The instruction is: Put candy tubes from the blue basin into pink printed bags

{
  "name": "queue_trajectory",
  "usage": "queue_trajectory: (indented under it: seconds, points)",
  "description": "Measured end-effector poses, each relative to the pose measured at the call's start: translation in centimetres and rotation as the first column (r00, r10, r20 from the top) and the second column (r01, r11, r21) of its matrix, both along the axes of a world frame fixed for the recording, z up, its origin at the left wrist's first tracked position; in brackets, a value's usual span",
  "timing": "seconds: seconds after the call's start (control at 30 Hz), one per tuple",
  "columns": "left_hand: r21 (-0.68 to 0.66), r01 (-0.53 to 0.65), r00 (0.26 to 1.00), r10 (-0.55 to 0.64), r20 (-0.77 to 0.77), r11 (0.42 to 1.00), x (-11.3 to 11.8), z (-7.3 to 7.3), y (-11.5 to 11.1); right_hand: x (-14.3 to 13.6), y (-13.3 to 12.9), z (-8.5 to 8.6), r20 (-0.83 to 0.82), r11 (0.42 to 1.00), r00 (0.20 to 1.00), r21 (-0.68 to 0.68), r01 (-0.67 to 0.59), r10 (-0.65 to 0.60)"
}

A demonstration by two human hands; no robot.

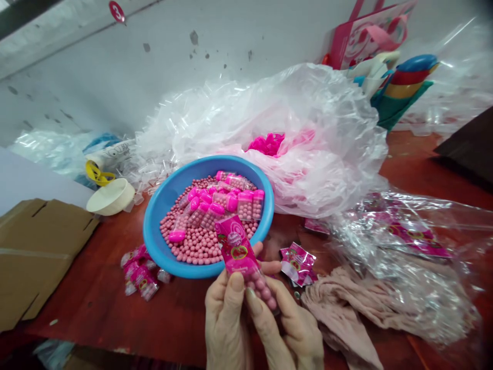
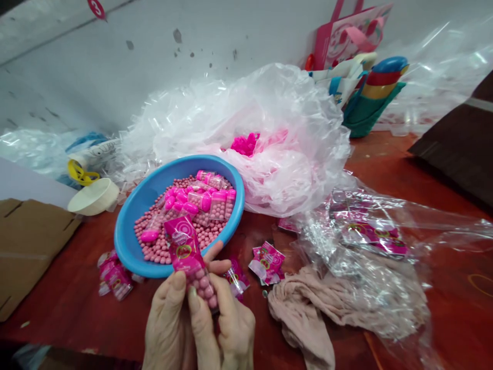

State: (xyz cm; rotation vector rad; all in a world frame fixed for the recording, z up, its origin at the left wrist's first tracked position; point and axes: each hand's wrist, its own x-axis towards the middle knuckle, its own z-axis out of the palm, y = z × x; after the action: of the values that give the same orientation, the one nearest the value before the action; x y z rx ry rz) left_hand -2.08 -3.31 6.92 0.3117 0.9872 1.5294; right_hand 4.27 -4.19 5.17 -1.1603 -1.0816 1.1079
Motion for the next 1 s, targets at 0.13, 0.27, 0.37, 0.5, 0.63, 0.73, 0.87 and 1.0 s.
queue_trajectory:
  seconds: [0.13, 0.27, 0.37, 0.5, 0.63, 0.73, 0.87, 1.0]
  points:
    - [0.025, 0.048, 0.998, -0.049, 0.033, 0.999, -0.3, 0.0, -0.1, 0.6, 0.3, 0.4, 0.010, 0.999, 1.000, 0.049, -0.022, 0.022]
    - [0.026, 0.027, 1.000, -0.027, -0.002, 0.999, -1.5, 0.0, 0.1, 0.3, 0.3, -0.2, 0.034, 0.990, 0.990, 0.003, -0.139, 0.139]
    - [0.009, -0.010, 1.000, 0.010, -0.023, 1.000, -2.0, 0.3, 0.3, -0.3, -0.1, -0.8, 0.037, 0.985, 0.985, 0.033, -0.168, 0.167]
    - [-0.060, 0.003, 0.997, 0.002, 0.074, 0.998, -1.3, 0.4, 0.0, -0.7, -0.7, -0.9, 0.088, 0.993, 0.991, 0.061, -0.104, 0.099]
    - [-0.111, -0.024, 0.991, 0.038, 0.128, 0.994, -0.4, 0.0, -0.6, -0.5, -0.7, -0.8, 0.124, 0.995, 0.990, 0.068, -0.070, 0.061]
    - [-0.097, -0.046, 0.993, 0.056, 0.107, 0.994, -0.3, -0.5, -0.8, -0.4, -0.4, -0.7, 0.095, 0.991, 0.987, 0.030, -0.133, 0.130]
    - [-0.033, -0.004, 1.000, 0.005, 0.021, 0.999, -0.5, -0.9, -1.0, 0.0, -0.4, -0.3, 0.042, 0.984, 0.985, -0.075, -0.162, 0.166]
    - [-0.080, 0.046, 0.999, -0.046, 0.002, 0.996, -1.0, -0.6, -1.1, 0.9, -0.3, 0.2, 0.007, 0.954, 0.990, -0.268, -0.136, 0.143]
